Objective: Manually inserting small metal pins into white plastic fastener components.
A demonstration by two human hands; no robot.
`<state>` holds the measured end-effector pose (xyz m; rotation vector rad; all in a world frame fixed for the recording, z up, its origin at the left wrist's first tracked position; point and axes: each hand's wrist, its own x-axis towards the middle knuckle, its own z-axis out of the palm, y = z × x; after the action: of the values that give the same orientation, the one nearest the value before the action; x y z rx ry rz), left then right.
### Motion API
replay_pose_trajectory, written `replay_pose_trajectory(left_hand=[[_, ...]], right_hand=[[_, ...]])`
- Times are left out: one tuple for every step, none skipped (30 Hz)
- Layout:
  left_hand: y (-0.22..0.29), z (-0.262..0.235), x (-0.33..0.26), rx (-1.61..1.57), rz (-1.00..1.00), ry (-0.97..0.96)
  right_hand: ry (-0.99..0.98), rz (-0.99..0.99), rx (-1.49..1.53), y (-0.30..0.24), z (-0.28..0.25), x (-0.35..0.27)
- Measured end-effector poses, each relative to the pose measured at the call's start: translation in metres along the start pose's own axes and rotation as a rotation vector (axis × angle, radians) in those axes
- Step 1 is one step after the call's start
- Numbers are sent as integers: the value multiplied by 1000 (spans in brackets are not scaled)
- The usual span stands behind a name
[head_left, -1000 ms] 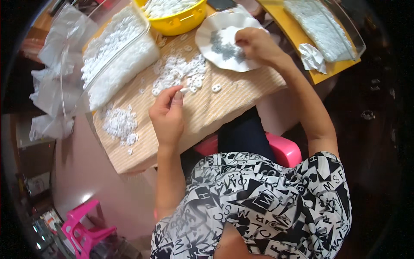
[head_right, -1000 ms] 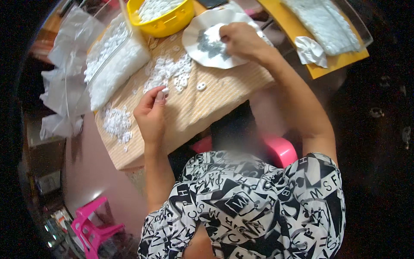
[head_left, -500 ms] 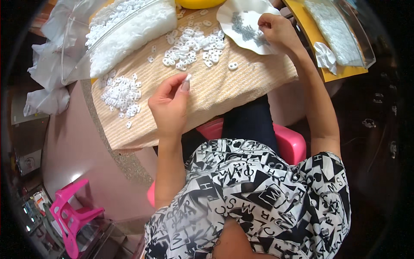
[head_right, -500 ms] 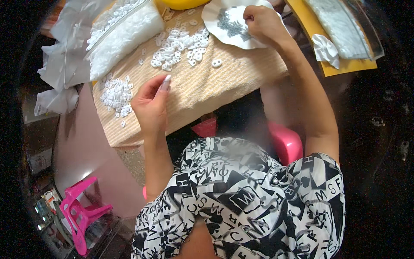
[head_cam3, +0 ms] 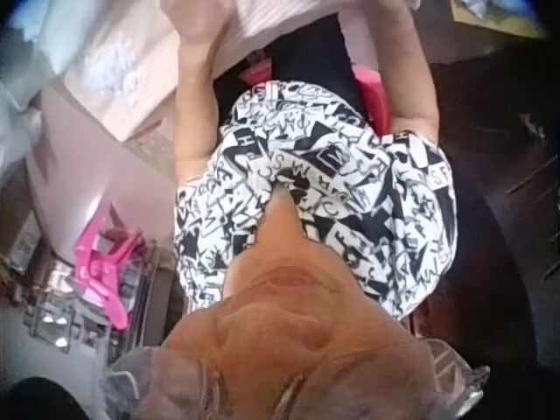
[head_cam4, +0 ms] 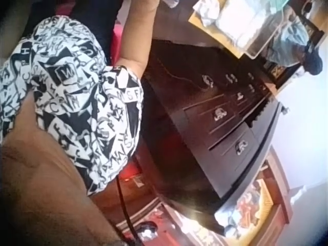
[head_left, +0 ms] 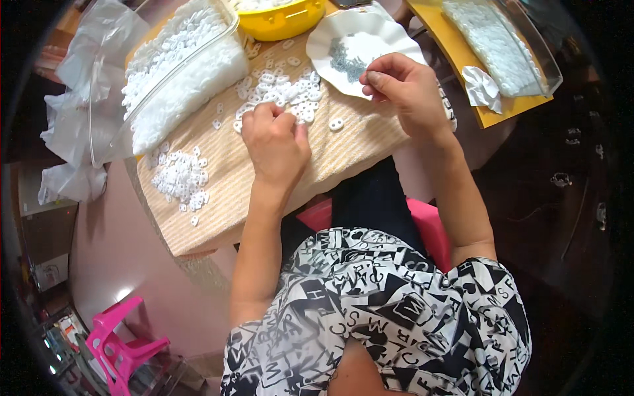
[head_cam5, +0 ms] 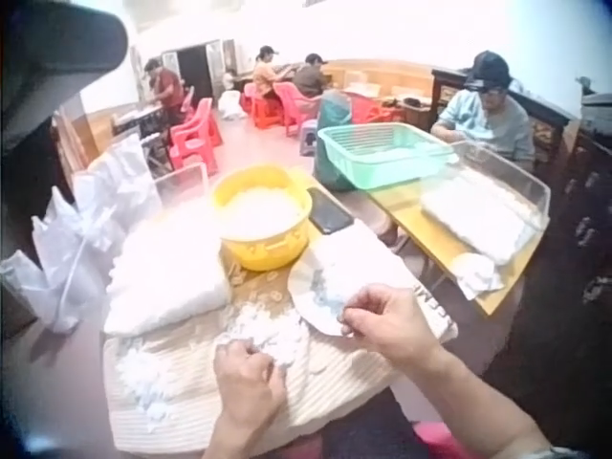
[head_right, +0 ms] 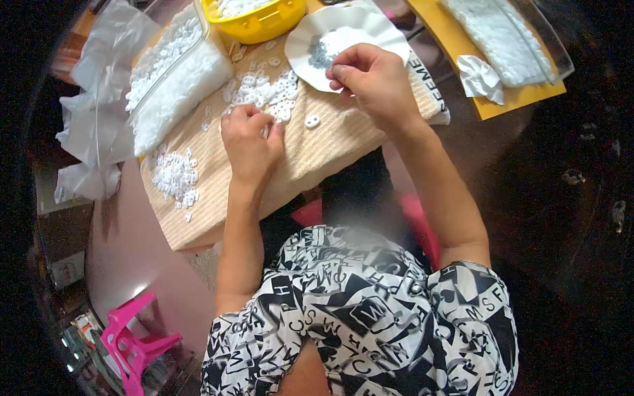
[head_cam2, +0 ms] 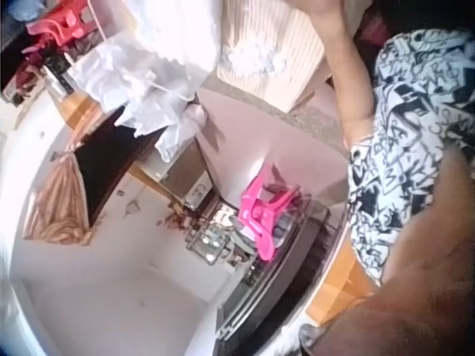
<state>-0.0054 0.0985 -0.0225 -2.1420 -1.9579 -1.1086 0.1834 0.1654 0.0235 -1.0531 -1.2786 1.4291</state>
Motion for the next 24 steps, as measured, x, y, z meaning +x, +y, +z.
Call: replay_pose_trajectory(left_hand=[[1,0,0,1,-23,-11],[1,1,-1,-20,-22,11],[0,2,-2,-42,-22,33],[0,3,-3,-84,-28,48],[-2,3,-4,-88,-25,51],[-4,4,-5,-150,-62,55],[-5,4,-5,-211,-101,61],[-2,2,-5,-273,-124,87],[-1,-1,-5,-278,-123,88],[0,-3,-6,-375,-159,117],[1,-6,-7,-470,-198,148],[4,-12,-7,-528,-211,140],[5,-14,-10,-530,-213,145],[5,-17,-14,-595,-283,142],[4,-20,-17,-660,-353,138],[3,-21,-23,-660,-370,141],[4,-25,-26,-660,-370,145],[5,-29,-28,-740,-416,152],[6,-32,-29,-820,-461,158],[7,-36,-31,-823,-462,162],[8,-39,-32,-862,-502,165],[9,-41,-33,-902,-541,168],[10,-45,-33,-904,-543,171],[11,-48,-33,-941,-581,158]], right_hand=[[-52,32,27,5,-7,4],[-18,43,19,8,-10,8],[16,53,12,10,-12,12],[53,24,17,14,-15,17],[56,20,15,16,-17,23],[86,-37,-173,17,-19,29],[115,-94,-360,19,-22,35],[123,-150,-405,22,-25,40],[126,-152,-410,21,-29,46],[104,-209,-540,19,-33,50],[78,-267,-668,16,-35,53],[76,-270,-672,14,-35,54],[67,-249,-708,11,-36,55],[57,-228,-743,9,-35,57],[54,-232,-746,6,-36,57],[16,-207,-839,3,-37,55],[-22,-183,-931,1,-37,54],[-24,-185,-933,2,-38,56],[9,-253,-964,6,-40,59],[40,-321,-996,9,-42,63],[39,-323,-999,11,-44,65],[34,-353,-977,13,-47,68],[27,-383,-953,14,-47,70],[24,-384,-956,14,-47,70]])
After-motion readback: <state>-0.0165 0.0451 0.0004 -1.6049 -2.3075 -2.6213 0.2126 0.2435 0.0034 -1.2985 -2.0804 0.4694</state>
